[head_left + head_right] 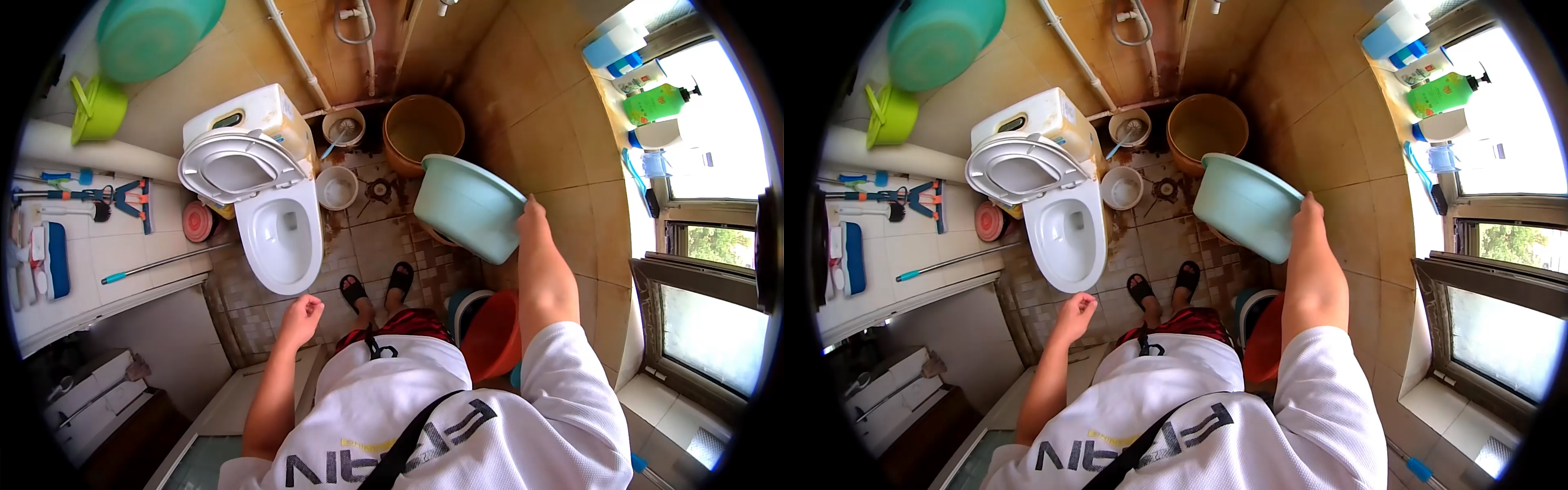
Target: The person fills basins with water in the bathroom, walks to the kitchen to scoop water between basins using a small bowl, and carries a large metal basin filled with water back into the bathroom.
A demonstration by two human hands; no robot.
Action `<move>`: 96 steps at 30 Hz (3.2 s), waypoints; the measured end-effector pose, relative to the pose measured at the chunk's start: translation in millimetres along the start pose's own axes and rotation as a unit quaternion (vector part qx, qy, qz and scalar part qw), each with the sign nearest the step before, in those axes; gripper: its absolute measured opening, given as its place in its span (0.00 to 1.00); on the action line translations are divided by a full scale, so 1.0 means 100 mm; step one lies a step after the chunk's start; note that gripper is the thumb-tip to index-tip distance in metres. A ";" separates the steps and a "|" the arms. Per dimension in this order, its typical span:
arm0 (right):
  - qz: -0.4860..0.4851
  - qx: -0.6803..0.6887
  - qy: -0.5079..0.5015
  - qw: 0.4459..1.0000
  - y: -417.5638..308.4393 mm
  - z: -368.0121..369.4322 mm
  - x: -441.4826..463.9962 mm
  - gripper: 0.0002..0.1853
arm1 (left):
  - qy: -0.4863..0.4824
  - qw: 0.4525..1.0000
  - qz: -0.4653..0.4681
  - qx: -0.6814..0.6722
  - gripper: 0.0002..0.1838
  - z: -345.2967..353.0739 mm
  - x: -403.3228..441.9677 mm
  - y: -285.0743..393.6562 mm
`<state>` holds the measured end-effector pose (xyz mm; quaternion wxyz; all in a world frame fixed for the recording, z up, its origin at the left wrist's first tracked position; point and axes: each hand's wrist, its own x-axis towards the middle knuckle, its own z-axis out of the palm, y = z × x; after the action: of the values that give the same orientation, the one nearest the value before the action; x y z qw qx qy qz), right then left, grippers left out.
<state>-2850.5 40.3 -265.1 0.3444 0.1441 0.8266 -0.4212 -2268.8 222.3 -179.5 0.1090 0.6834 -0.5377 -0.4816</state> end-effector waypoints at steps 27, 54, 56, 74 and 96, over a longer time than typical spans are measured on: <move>0.021 0.037 -0.107 0.993 0.14 -0.24 0.36 0.29 | -0.010 1.000 -0.007 0.005 0.11 0.14 -0.11 0.41; -0.076 0.050 -0.350 0.932 0.84 0.60 -0.82 0.18 | 0.003 0.999 -0.037 0.028 0.11 0.13 0.95 0.77; -0.054 0.033 -0.379 0.923 0.69 1.02 -0.32 0.17 | -0.015 0.998 -0.037 0.042 0.11 0.24 1.12 0.97; 0.169 0.057 -0.360 0.916 1.17 2.24 0.30 0.17 | -0.069 0.993 -0.048 0.088 0.12 0.57 1.48 1.45; -0.057 -0.140 -0.439 0.886 -1.14 2.20 -0.31 0.16 | 0.092 0.940 0.329 -0.021 0.12 -0.30 3.83 4.31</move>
<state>-2789.4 -202.2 -265.2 0.6640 -0.1527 0.6483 -0.3400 -2532.8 -282.4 -83.7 0.3250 0.5074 -0.7099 -0.3647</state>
